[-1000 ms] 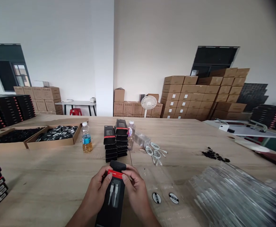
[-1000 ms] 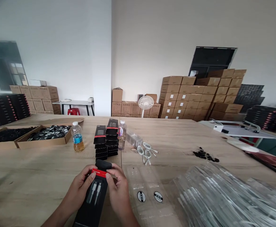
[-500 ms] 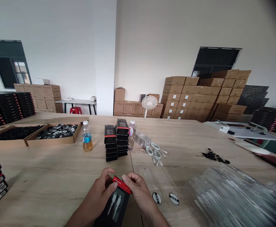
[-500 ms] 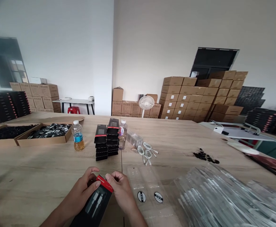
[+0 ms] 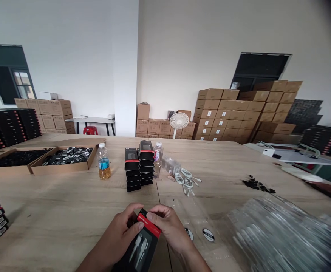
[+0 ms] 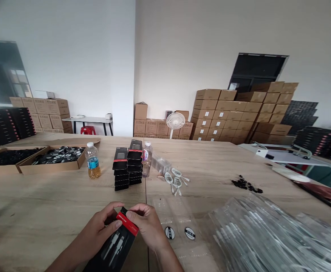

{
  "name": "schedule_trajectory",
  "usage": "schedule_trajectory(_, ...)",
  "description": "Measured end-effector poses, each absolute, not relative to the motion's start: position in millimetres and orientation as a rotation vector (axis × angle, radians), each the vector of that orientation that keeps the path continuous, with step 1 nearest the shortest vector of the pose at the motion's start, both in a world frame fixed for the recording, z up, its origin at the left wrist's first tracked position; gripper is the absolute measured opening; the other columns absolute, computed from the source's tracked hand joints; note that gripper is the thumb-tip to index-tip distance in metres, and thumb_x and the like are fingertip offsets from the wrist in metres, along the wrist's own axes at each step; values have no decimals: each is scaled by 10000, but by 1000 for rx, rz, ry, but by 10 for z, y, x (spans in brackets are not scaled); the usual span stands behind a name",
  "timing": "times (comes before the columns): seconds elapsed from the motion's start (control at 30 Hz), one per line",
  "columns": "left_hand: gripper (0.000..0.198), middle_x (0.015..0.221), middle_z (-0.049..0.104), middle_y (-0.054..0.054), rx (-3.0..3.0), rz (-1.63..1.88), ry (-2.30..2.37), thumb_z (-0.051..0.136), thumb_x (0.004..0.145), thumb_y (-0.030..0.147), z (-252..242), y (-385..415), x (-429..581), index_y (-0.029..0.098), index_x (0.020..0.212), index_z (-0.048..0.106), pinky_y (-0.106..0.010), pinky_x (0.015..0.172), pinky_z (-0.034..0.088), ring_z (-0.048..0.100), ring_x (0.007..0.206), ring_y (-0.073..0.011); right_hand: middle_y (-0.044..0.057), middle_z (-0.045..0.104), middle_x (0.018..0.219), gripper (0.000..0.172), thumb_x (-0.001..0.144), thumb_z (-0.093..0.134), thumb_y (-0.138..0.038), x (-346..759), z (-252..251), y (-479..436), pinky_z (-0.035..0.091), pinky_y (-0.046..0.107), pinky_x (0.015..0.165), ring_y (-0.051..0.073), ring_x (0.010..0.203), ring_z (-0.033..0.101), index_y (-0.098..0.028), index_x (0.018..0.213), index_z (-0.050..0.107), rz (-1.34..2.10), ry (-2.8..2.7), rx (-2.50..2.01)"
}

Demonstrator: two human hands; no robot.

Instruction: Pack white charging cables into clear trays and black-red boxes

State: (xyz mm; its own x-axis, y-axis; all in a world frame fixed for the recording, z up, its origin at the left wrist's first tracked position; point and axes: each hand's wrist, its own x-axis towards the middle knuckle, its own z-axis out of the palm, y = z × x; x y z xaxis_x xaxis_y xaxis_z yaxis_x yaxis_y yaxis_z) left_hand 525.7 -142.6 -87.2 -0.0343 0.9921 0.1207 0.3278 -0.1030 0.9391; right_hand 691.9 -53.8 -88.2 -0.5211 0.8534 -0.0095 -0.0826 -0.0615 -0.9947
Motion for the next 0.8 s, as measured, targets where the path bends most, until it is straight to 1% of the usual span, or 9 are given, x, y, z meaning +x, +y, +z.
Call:
schedule_trajectory(0.1, 406, 919, 688, -27, 1505, 1171, 1425, 528, 902, 372, -882, -1421, 5261, 228, 1282, 535, -307, 756, 459, 612, 834, -200, -33, 644, 606, 295, 622, 839, -437, 6927, -884, -534, 385, 247, 573, 127, 580, 532, -176, 669, 709, 1659, -1492, -864)
schedule_trajectory(0.2, 401, 950, 701, -38, 1485, 1215, 1349, 542, 898, 394, -911, -1409, 5272, 219, 1258, 569, -313, 782, 467, 617, 858, -206, -30, 645, 615, 299, 626, 837, -443, 6952, -867, -532, 394, 249, 574, 130, 585, 530, -177, 663, 708, 1650, -1534, -854)
schedule_trajectory(0.33, 361, 905, 688, -27, 1406, 1318, 1221, 546, 896, 451, -968, -1367, 5286, 211, 1153, 627, -291, 748, 469, 601, 820, -185, -6, 683, 675, 307, 726, 756, -488, 6993, -807, -548, 442, 271, 642, 156, 662, 576, -181, 721, 741, 1609, -1652, -792)
schedule_trajectory(0.43, 318, 837, 653, -7, 1325, 1432, 1230, 563, 884, 469, -1013, -1321, 5273, 211, 1051, 648, -269, 697, 460, 574, 764, -166, 35, 749, 911, 334, 814, 667, -500, 7017, -747, -584, 489, 306, 718, 212, 847, 645, -220, 969, 762, 1658, -1730, -756)
schedule_trajectory(0.5, 303, 834, 645, -3, 1272, 1517, 1242, 587, 869, 470, -1041, -1298, 5257, 212, 1015, 651, -266, 702, 464, 571, 770, -165, 45, 730, 1122, 395, 816, 680, -470, 7030, -720, -608, 509, 348, 822, 241, 1004, 644, -269, 1156, 703, 1707, -1766, -708)
schedule_trajectory(0.57, 292, 844, 648, -5, 1231, 1578, 1243, 604, 859, 466, -1064, -1289, 5245, 214, 999, 652, -269, 710, 470, 575, 777, -168, 43, 705, 1203, 460, 823, 681, -447, 7037, -716, -622, 500, 391, 908, 245, 1063, 636, -300, 1257, 636, 1748, -1817, -645)
schedule_trajectory(0.63, 275, 853, 652, -8, 1204, 1610, 1236, 610, 855, 463, -1076, -1289, 5239, 213, 965, 648, -271, 711, 473, 575, 772, -168, 46, 697, 1222, 480, 844, 657, -444, 7031, -738, -626, 484, 416, 955, 245, 1083, 635, -304, 1300, 600, 1767, -1858, -588)
schedule_trajectory(0.73, 273, 847, 647, -7, 1190, 1623, 1219, 614, 853, 462, -1071, -1280, 5235, 207, 947, 634, -274, 707, 474, 569, 769, -168, 59, 646, 1320, 476, 846, 656, -441, 6979, -800, -630, 432, 426, 1032, 255, 1197, 582, -282, 1292, 606, 1701, -1836, -573)
schedule_trajectory(0.8, 289, 836, 641, -6, 1169, 1639, 1218, 619, 848, 470, -1059, -1260, 5228, 204, 958, 629, -275, 703, 477, 566, 765, -167, 66, 638, 1327, 504, 838, 664, -443, 6916, -842, -646, 433, 426, 1031, 259, 1207, 577, -276, 1307, 586, 1647, -1763, -622)
